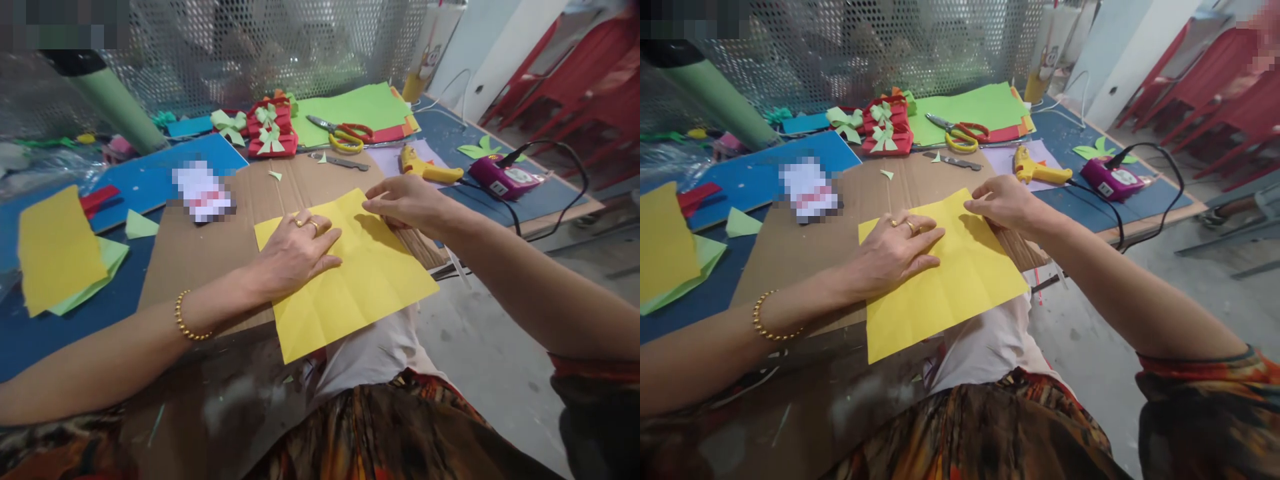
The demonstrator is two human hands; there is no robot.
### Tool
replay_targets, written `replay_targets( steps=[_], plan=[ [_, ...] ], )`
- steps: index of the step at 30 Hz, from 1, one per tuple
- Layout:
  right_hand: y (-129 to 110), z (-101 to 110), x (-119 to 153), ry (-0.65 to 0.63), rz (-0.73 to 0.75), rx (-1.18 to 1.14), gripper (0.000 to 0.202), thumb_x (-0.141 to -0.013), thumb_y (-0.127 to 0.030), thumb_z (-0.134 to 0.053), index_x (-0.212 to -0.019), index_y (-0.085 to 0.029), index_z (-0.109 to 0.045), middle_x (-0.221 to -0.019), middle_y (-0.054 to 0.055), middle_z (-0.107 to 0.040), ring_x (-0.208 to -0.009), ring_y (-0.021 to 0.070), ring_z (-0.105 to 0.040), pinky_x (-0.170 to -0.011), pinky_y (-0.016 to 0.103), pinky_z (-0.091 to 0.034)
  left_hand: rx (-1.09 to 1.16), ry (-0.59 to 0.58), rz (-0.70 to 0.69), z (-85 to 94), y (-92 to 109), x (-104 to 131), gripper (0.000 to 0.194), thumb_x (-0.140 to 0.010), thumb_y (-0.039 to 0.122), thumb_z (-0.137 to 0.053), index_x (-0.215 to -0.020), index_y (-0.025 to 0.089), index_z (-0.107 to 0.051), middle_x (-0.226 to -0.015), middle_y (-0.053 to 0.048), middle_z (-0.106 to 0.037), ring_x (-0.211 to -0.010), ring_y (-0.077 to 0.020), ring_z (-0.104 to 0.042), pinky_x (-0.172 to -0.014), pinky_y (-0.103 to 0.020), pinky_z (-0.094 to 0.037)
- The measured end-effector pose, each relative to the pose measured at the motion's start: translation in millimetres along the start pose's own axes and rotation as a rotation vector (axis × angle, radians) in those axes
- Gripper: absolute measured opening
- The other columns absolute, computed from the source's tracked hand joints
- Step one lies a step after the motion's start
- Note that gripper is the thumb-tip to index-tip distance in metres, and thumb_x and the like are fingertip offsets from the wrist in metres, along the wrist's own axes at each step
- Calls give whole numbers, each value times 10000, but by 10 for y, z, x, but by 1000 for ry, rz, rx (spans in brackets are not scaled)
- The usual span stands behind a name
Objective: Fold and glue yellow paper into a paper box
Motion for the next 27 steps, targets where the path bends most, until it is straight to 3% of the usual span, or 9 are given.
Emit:
replay_targets(
  steps=[3,7,11,14,17,19,23,27],
  plan=[
    [9,-35,40,-19,8,-17,384,-666,-309,-1018,-749,-238,-650,-707,33,-690,-636,197,-642,-518,308,-439,119,61,30,39,-29,29,402,-1141,429,-490,-1349,169,-716,-1340,-185,-769,-1243,-346,-675,-1022,-490,-506],
    [-13,-77,81,-29,55,133,385,-684,-292,-993,-750,-244,-617,-765,37,-729,-711,226,-697,-531,301,-474,411,162,215,98,-246,56,364,-1106,211,-407,-1379,161,-643,-1247,-147,-796,-1160,-270,-720,-1012,-443,-563],
    [29,-82,101,-14,28,190,428,-715,-301,-945,-1015,-245,-645,-798,26,-761,-744,256,-749,-538,310,-528,701,243,500,23,-571,109,297,-953,128,-435,-1195,213,-584,-1095,-65,-783,-906,-173,-742,-831,-335,-596],
    [48,-117,127,-54,37,179,777,-704,-342,-943,-1387,-214,-594,-865,40,-803,-791,291,-790,-574,349,-596,800,291,594,-16,-690,117,259,-864,123,-459,-1087,227,-542,-972,-30,-751,-811,-155,-710,-766,-315,-579],
    [73,-146,155,-87,41,179,1065,-699,-356,-942,-1618,-183,-433,-938,68,-831,-820,312,-808,-633,396,-653,803,300,611,-6,-702,111,256,-856,120,-460,-1074,228,-538,-954,-24,-745,-813,-159,-703,-770,-320,-580],
    [78,-139,169,-69,49,195,1089,-714,-349,-929,-1648,-164,-399,-980,93,-838,-832,312,-810,-643,398,-656,746,266,594,14,-670,101,257,-884,116,-454,-1089,224,-565,-976,-30,-756,-848,-168,-711,-795,-331,-585],
    [84,-132,198,-59,51,184,933,-721,-356,-929,-1530,-173,-501,-1045,124,-838,-881,310,-808,-626,372,-632,546,145,433,58,-518,31,245,-977,133,-451,-1052,195,-675,-1090,-78,-777,-1033,-213,-728,-951,-397,-593],
    [124,-58,206,-51,39,192,709,-680,-396,-967,-1271,-219,-620,-880,62,-798,-786,285,-767,-545,348,-561,438,110,310,71,-414,-2,304,-1035,175,-463,-1096,171,-760,-1202,-123,-769,-1170,-259,-705,-1057,-461,-575]
  ],
)
Point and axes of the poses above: each hand's wrist, its own x-axis away from the middle knuckle, its own z-axis out of the back of the hand, y = z × x, the point moved 9 cm from there along -x, towards the middle knuckle
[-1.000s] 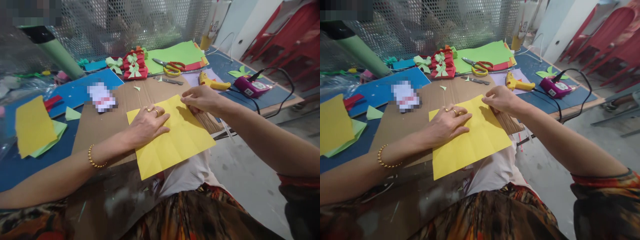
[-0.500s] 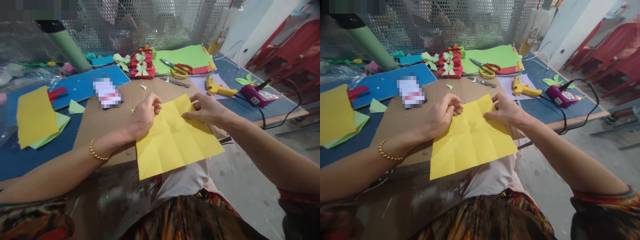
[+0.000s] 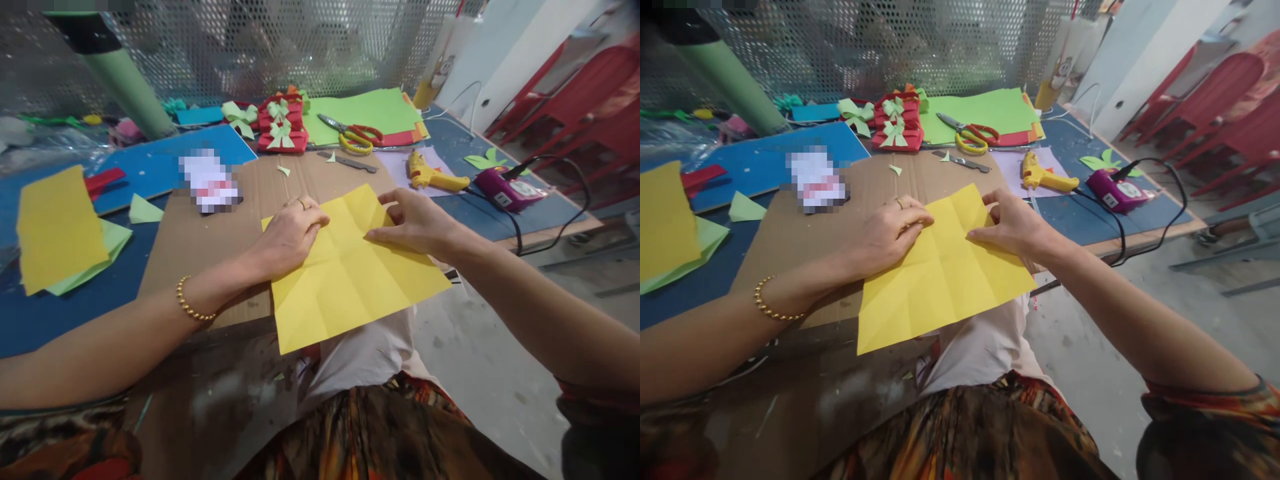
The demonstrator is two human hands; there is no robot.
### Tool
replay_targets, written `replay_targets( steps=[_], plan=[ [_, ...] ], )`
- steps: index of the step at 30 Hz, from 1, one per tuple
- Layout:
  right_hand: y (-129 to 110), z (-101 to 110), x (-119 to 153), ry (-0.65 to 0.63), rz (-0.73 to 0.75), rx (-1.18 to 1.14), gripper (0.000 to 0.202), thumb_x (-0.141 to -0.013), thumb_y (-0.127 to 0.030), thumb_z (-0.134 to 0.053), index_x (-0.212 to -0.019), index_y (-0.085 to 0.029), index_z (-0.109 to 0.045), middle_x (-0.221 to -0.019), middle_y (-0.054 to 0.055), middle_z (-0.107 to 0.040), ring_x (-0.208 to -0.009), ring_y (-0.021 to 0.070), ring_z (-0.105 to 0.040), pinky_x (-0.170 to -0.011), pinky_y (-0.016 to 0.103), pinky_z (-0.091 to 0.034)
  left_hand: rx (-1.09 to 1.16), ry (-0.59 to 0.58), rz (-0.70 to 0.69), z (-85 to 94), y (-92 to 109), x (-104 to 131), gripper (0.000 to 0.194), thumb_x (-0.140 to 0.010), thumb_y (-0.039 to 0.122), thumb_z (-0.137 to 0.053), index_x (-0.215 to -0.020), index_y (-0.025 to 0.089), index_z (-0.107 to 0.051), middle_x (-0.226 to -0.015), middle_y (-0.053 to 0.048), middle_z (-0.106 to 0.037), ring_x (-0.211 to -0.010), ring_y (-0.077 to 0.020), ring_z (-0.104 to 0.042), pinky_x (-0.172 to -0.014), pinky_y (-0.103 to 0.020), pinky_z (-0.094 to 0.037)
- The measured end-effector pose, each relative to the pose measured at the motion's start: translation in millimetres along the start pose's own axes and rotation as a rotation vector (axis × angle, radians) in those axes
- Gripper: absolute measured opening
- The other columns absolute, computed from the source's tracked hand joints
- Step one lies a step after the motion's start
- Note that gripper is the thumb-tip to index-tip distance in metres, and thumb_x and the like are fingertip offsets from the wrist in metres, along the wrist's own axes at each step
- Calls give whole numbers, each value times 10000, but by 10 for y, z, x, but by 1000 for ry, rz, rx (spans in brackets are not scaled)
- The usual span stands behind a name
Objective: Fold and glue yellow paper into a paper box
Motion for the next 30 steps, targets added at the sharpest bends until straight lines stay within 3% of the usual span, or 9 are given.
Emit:
replay_targets(
  steps=[5,9,12,15,20,23,30],
  plan=[
    [-47,42,6,-16,92,37,389,-715,-439,-956,-859,-267,-639,-784,52,-736,-731,244,-690,-526,341,-495,-62,-45,-35,-39,27,5,379,-1049,192,-463,-1241,176,-790,-1367,-134,-754,-1239,-280,-665,-1121,-505,-537],
    [-173,7,56,-5,149,174,321,-787,-379,-875,-736,-258,-582,-726,35,-662,-696,208,-612,-557,330,-422,-111,-102,-59,-89,56,4,397,-1077,314,-490,-1275,166,-799,-1446,-160,-726,-1268,-322,-635,-1137,-540,-511],
    [-301,20,98,26,204,309,297,-828,-328,-797,-715,-245,-535,-685,0,-581,-666,164,-521,-590,318,-351,-147,-104,-96,-117,92,2,393,-1067,407,-556,-1247,162,-805,-1439,-187,-712,-1274,-352,-617,-1134,-568,-499],
    [-404,58,74,42,249,384,250,-866,-358,-757,-736,-227,-587,-711,4,-605,-694,161,-524,-632,319,-356,-184,-110,-114,-148,105,3,398,-1064,430,-584,-1250,154,-802,-1418,-211,-706,-1257,-370,-610,-1120,-587,-499],
    [-495,89,-115,48,282,203,295,-881,-522,-753,-837,-232,-718,-837,53,-712,-788,210,-611,-666,335,-436,-235,-125,-144,-166,130,10,391,-1079,434,-561,-1261,183,-799,-1394,-186,-717,-1225,-360,-628,-1108,-572,-501],
    [-558,40,-179,37,314,97,292,-874,-535,-758,-851,-244,-739,-867,60,-728,-827,228,-637,-680,343,-477,-256,-152,-145,-178,132,16,420,-1085,427,-538,-1319,175,-780,-1363,-194,-732,-1231,-373,-632,-1089,-576,-511],
    [-650,-88,-138,-46,353,165,349,-882,-587,-736,-838,-241,-759,-763,44,-663,-722,195,-568,-609,330,-434,-151,-174,-86,-110,77,4,410,-1054,377,-568,-1344,195,-792,-1461,-187,-709,-1260,-360,-626,-1088,-578,-527]
  ],
)
Point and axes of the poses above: each hand's wrist, its own x-axis away from the middle knuckle, its own z-axis out of the back of the hand, y = z × x, the point moved 9 cm from there along -x, towards the middle knuckle
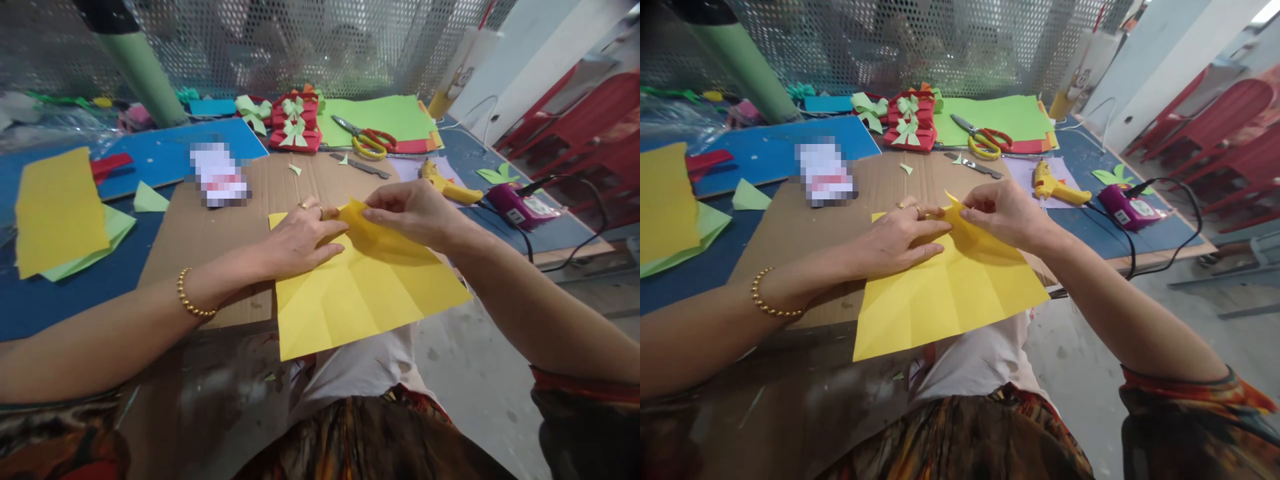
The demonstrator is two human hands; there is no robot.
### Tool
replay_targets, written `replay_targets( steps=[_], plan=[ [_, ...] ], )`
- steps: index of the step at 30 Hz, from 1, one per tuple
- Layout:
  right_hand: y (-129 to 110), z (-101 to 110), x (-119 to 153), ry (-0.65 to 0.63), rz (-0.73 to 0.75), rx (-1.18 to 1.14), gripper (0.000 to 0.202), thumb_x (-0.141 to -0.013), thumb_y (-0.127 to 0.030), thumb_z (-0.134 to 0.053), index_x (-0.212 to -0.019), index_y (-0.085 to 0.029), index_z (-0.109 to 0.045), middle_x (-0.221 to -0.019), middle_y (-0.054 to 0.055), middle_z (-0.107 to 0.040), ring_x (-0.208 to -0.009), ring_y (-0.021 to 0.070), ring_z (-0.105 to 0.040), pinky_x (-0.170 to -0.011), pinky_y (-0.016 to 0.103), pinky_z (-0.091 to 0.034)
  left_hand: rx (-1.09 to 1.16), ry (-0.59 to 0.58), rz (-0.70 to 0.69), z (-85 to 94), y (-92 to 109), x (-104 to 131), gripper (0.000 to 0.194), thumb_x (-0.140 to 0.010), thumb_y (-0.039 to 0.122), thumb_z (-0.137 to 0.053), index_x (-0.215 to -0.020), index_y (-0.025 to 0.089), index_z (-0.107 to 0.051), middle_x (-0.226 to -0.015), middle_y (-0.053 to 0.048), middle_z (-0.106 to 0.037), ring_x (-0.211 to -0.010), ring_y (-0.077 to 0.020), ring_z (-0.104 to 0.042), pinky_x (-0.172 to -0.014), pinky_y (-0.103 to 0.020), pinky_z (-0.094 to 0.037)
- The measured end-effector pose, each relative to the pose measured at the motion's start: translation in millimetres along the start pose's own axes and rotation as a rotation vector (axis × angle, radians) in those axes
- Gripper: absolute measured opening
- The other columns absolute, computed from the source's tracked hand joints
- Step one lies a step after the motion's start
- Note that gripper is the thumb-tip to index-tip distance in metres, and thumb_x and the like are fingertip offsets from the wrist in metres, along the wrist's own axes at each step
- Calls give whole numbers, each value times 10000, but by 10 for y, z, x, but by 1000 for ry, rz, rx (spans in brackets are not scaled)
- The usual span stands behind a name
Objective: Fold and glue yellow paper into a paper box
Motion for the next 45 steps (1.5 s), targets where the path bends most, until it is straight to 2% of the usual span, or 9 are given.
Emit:
replay_targets(
  steps=[8,15,18,21,25,30,36,40,45],
  plan=[
    [65,-32,-34,-74,-134,-138,311,-882,-522,-809,-776,-231,-775,-735,17,-695,-699,166,-604,-590,298,-420,117,26,72,64,-111,-20,352,-989,313,-598,-1251,202,-807,-1419,-124,-703,-1311,-313,-650,-1135,-508,-532],
    [163,-42,-45,-102,-234,-273,237,-860,-424,-854,-743,-237,-767,-751,23,-752,-687,164,-644,-573,287,-477,147,93,117,88,-228,-36,274,-956,152,-468,-1042,201,-723,-1122,-82,-755,-1060,-255,-712,-960,-445,-576],
    [171,-87,-51,-115,-279,-318,237,-858,-422,-861,-736,-243,-765,-766,18,-776,-695,164,-682,-601,292,-525,195,119,176,102,-242,-18,402,-947,167,-496,-1297,196,-691,-1189,-92,-770,-1024,-249,-722,-944,-445,-584],
    [118,-117,-41,-115,-286,-294,266,-863,-457,-870,-741,-246,-763,-765,7,-777,-701,158,-693,-612,283,-544,273,151,186,132,-202,-7,687,-954,209,-551,-1635,250,-470,-1226,-78,-783,-967,-224,-729,-937,-427,-591],
    [37,-115,29,-140,-229,-248,401,-874,-612,-857,-751,-246,-745,-747,27,-752,-717,178,-684,-570,282,-524,282,136,176,111,-193,-34,685,-980,230,-541,-1658,270,-455,-1171,-64,-800,-975,-227,-738,-921,-419,-585],
    [166,158,211,22,-194,-189,590,-997,-743,-649,-695,-236,-670,-758,72,-712,-723,199,-699,-611,331,-556,307,190,223,96,-283,-41,660,-965,235,-582,-1604,193,-419,-1153,-100,-802,-904,-221,-726,-810,-397,-577],
    [426,78,524,-107,-345,-278,618,-735,-811,-869,-665,-229,-675,-682,65,-678,-611,172,-638,-530,322,-534,166,91,158,58,-154,-37,240,-983,294,-585,-1175,178,-671,-1210,-128,-720,-1101,-288,-691,-992,-479,-552],
    [498,-60,696,-184,-461,-403,579,-576,-714,-1000,-709,-231,-710,-698,35,-688,-581,130,-597,-464,262,-455,126,65,93,36,-87,-37,243,-1004,331,-581,-1137,178,-716,-1242,-126,-658,-1206,-311,-646,-1092,-496,-508],
    [539,-95,775,-162,-514,-490,604,-486,-600,-1072,-693,-231,-642,-684,1,-660,-588,104,-583,-475,231,-455,105,18,102,18,-79,-40,329,-1009,395,-581,-1192,160,-723,-1279,-138,-628,-1225,-322,-619,-1096,-495,-499]
  ],
)
Point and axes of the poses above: each hand's wrist, its own x-axis away from the middle knuckle, its own z-axis out of the back of the hand, y = z × x, the point moved 9 cm from there along -x, towards the middle knuckle
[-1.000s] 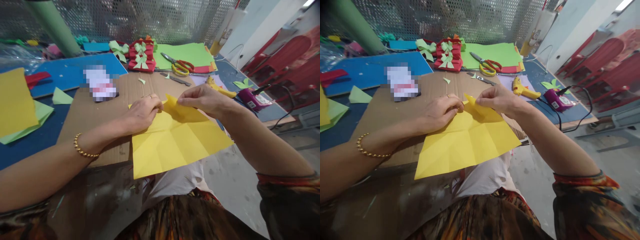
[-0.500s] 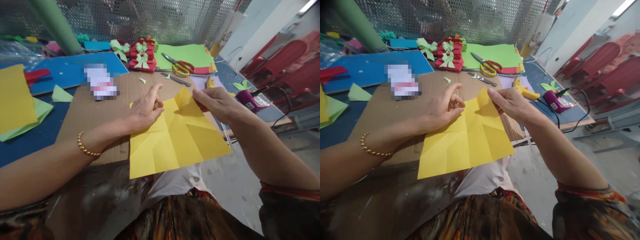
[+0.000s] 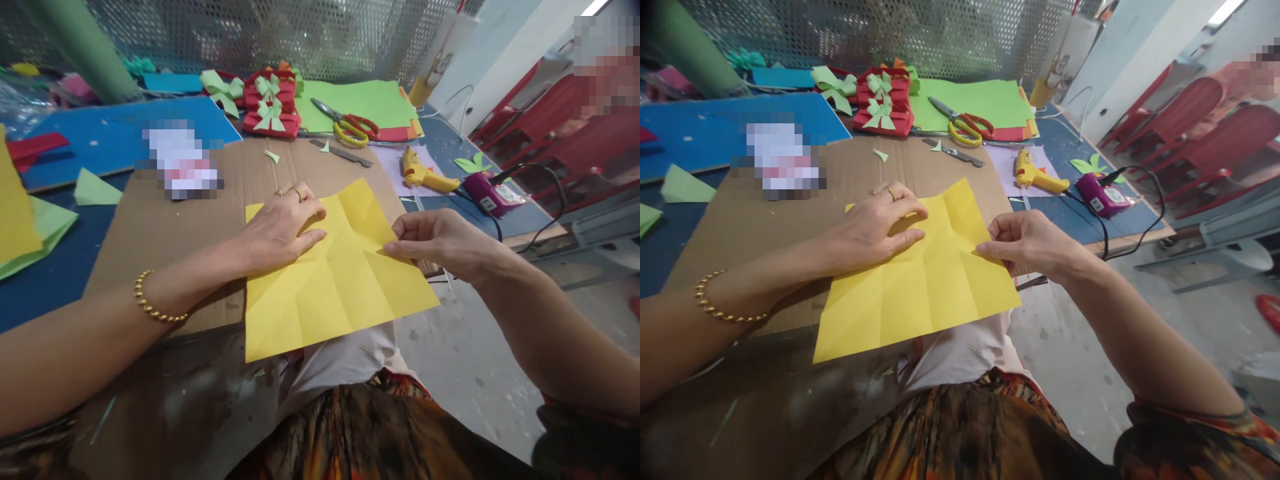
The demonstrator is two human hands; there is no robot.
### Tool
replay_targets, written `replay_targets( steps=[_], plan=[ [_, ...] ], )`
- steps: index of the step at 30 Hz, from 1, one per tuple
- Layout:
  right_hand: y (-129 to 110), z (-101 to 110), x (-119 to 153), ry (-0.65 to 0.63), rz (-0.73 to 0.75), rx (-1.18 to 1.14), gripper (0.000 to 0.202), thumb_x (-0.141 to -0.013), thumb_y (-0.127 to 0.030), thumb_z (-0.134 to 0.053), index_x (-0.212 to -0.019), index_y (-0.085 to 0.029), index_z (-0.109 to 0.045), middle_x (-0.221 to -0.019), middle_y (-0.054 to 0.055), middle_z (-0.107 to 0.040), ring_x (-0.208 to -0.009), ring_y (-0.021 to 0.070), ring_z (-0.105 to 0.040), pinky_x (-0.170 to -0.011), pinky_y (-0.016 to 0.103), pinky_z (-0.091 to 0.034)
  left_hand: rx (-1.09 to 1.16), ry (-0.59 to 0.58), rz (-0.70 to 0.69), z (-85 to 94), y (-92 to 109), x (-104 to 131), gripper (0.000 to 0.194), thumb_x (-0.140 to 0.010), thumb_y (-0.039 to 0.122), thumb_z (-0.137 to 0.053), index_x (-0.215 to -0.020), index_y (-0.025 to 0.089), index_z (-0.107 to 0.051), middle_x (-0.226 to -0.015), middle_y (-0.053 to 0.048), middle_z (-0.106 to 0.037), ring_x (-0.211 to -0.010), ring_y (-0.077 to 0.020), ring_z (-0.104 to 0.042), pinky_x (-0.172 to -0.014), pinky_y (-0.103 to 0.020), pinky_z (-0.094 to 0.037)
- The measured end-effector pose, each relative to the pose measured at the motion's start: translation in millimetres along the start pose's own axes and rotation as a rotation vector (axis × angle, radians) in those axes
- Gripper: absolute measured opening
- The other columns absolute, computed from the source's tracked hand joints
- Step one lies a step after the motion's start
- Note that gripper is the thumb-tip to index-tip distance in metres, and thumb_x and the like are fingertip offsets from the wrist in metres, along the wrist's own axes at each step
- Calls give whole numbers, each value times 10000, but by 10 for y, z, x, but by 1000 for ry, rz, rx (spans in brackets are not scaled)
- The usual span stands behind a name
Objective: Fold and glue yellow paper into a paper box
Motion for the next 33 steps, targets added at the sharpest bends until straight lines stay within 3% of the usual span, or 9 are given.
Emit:
replay_targets(
  steps=[5,9,13,20,25,28,33],
  plan=[
    [22,-2,4,-19,11,-23,542,-537,-514,-1075,-768,-234,-672,-723,-12,-688,-604,98,-604,-465,209,-455,-24,-16,-14,-28,23,-13,585,-952,699,-639,-1196,175,-730,-1285,-148,-615,-1249,-364,-587,-1122,-543,-482],
    [31,-59,3,-52,-1,-44,547,-582,-499,-1053,-962,-244,-753,-934,56,-816,-769,204,-762,-535,273,-583,-44,11,2,-57,12,-16,721,-903,834,-617,-1195,184,-725,-1302,-156,-613,-1255,-379,-576,-1118,-556,-484],
    [-8,-97,-50,-11,72,49,606,-618,-475,-1029,-1081,-247,-711,-978,92,-835,-894,309,-815,-592,355,-646,-82,22,11,-83,9,-13,694,-900,793,-655,-1214,176,-706,-1334,-170,-604,-1266,-393,-564,-1129,-571,-475],
    [-47,-117,-96,54,193,193,561,-729,-318,-881,-1188,-265,-564,-1008,77,-840,-910,315,-822,-628,386,-654,-120,31,7,-100,10,-23,609,-892,670,-733,-1237,170,-691,-1335,-173,-597,-1279,-401,-569,-1136,-572,-479],
    [-63,-80,-76,70,190,197,486,-680,-354,-939,-1023,-262,-608,-950,63,-808,-835,285,-786,-536,330,-590,-101,4,15,-85,32,-21,638,-896,629,-736,-1340,172,-704,-1337,-165,-582,-1282,-389,-563,-1143,-574,-484],
    [-61,-55,-60,100,184,170,432,-681,-422,-949,-927,-250,-638,-875,46,-769,-729,226,-724,-465,282,-515,-83,-17,-5,-79,61,-12,612,-936,595,-706,-1442,251,-706,-1361,-141,-573,-1282,-364,-558,-1155,-564,-474],
    [-47,-70,-28,100,202,37,480,-652,-542,-970,-855,-231,-667,-803,41,-725,-669,171,-645,-469,252,-450,-135,-51,-58,-105,105,0,506,-1022,575,-606,-1430,321,-767,-1395,-144,-586,-1277,-371,-535,-1188,-595,-414]
  ],
)
Point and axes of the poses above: each hand's wrist, its own x-axis away from the middle knuckle, its own z-axis out of the back of the hand, y = z × x, the point moved 9 cm from there along -x, towards the middle knuckle
